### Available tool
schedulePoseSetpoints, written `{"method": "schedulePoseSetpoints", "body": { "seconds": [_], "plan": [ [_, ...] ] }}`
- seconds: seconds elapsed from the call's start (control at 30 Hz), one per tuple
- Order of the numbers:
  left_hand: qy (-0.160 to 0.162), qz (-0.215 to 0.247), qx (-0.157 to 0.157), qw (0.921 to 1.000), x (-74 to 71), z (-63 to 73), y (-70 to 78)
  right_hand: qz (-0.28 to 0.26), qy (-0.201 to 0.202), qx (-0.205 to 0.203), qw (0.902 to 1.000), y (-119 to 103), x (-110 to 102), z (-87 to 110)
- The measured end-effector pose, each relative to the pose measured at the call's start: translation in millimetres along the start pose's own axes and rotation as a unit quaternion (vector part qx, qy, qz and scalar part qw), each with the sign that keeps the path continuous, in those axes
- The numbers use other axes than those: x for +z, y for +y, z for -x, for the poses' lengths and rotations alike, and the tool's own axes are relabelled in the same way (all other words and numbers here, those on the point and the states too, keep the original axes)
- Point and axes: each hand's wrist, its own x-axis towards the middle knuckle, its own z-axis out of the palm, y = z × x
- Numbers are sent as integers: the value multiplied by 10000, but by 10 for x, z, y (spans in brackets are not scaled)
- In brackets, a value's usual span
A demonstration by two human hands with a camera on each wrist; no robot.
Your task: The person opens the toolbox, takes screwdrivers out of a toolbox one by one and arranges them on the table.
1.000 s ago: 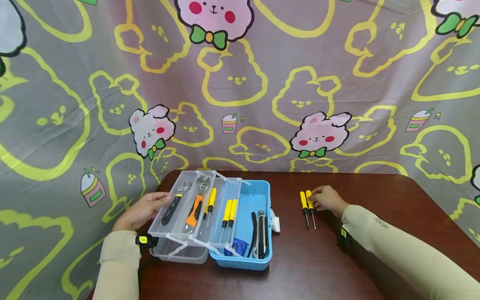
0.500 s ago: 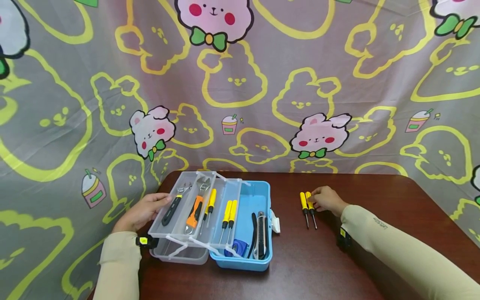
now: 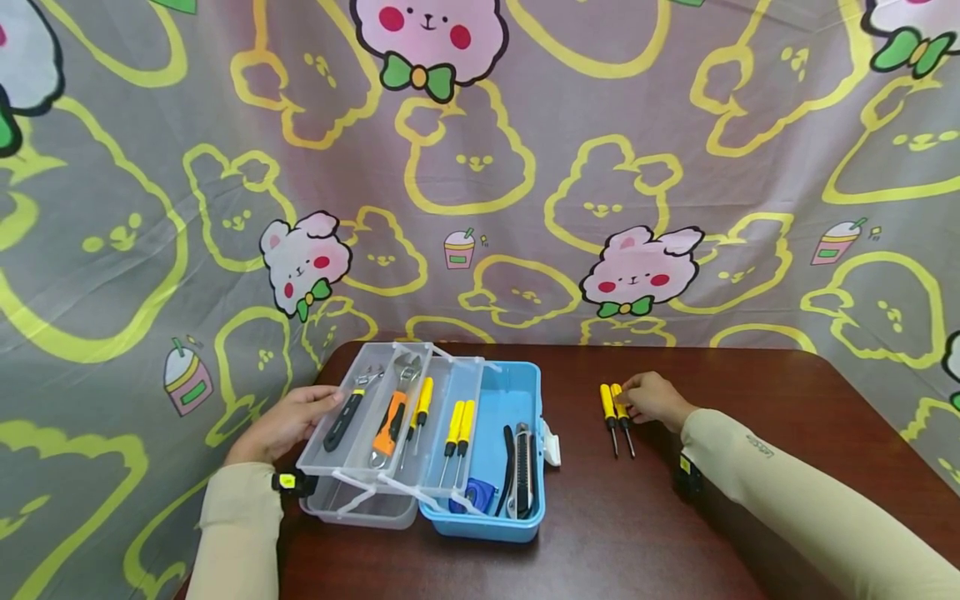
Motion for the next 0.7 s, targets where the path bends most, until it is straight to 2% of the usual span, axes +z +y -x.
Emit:
{"method": "schedulePoseSetpoints", "body": {
  "seconds": [0.2, 0.5, 0.7],
  "plan": [
    [-12, 13, -35, 10000, 4, 10, 31, 62, -13, -29, 10000, -2, 4, 8],
    [15, 59, -48, 10000, 6, 3, -5, 49, -19, 12, 10000, -28, -2, 52],
    [-77, -55, 28, 10000, -1, 0, 24, 11, -67, -39, 10000, -62, -30, 96]
  ]
}}
